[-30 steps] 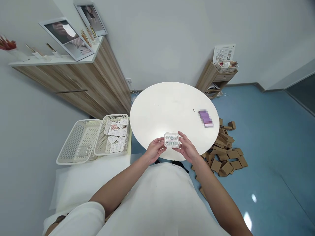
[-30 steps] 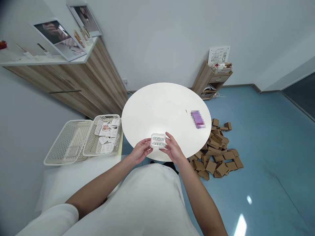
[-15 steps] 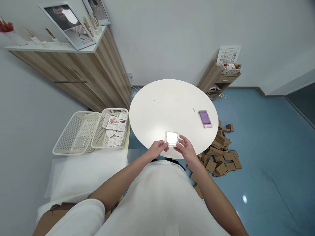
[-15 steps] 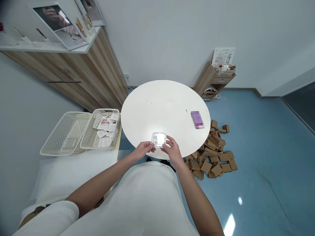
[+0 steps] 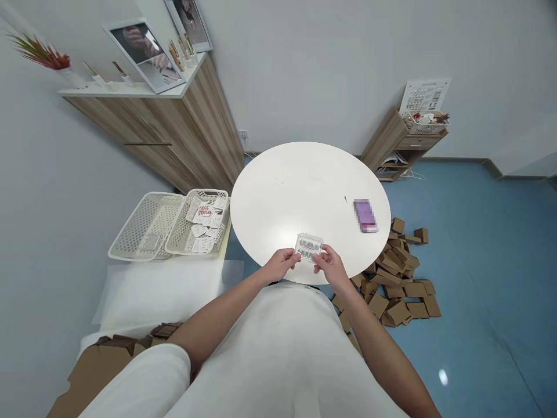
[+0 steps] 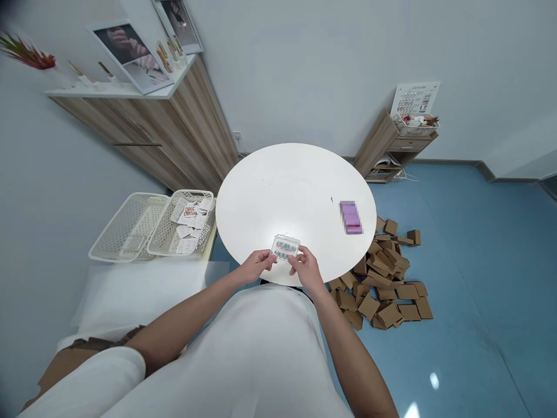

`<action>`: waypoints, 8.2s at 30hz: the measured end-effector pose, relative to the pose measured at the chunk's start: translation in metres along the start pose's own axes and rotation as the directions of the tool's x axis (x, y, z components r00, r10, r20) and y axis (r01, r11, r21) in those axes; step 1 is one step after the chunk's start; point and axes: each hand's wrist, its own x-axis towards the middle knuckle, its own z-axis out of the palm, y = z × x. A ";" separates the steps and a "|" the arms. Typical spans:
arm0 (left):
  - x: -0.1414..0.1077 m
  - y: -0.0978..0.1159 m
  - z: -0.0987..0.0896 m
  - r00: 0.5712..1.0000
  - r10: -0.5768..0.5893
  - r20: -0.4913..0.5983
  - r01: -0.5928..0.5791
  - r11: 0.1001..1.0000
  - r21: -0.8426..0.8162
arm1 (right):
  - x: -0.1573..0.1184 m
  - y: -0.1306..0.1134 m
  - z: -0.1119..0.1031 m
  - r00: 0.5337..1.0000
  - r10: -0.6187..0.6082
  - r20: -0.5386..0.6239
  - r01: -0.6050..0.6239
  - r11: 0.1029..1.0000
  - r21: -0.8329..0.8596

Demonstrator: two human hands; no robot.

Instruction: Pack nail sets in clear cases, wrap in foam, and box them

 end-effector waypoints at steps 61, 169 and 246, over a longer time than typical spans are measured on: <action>0.043 -0.116 -0.180 0.792 -0.286 -0.539 0.292 0.953 -0.076 | 0.190 0.058 0.213 0.996 0.030 0.084 0.029 0.782 -0.623; -0.200 -0.175 -0.165 0.129 -0.646 -0.753 0.030 0.761 -0.648 | 0.084 0.096 0.424 0.623 0.126 0.772 0.756 0.157 -0.636; 0.085 -0.086 0.030 0.935 -0.101 -0.340 0.353 0.364 0.862 | 0.155 0.080 -0.085 0.880 0.006 0.474 0.474 0.017 -0.880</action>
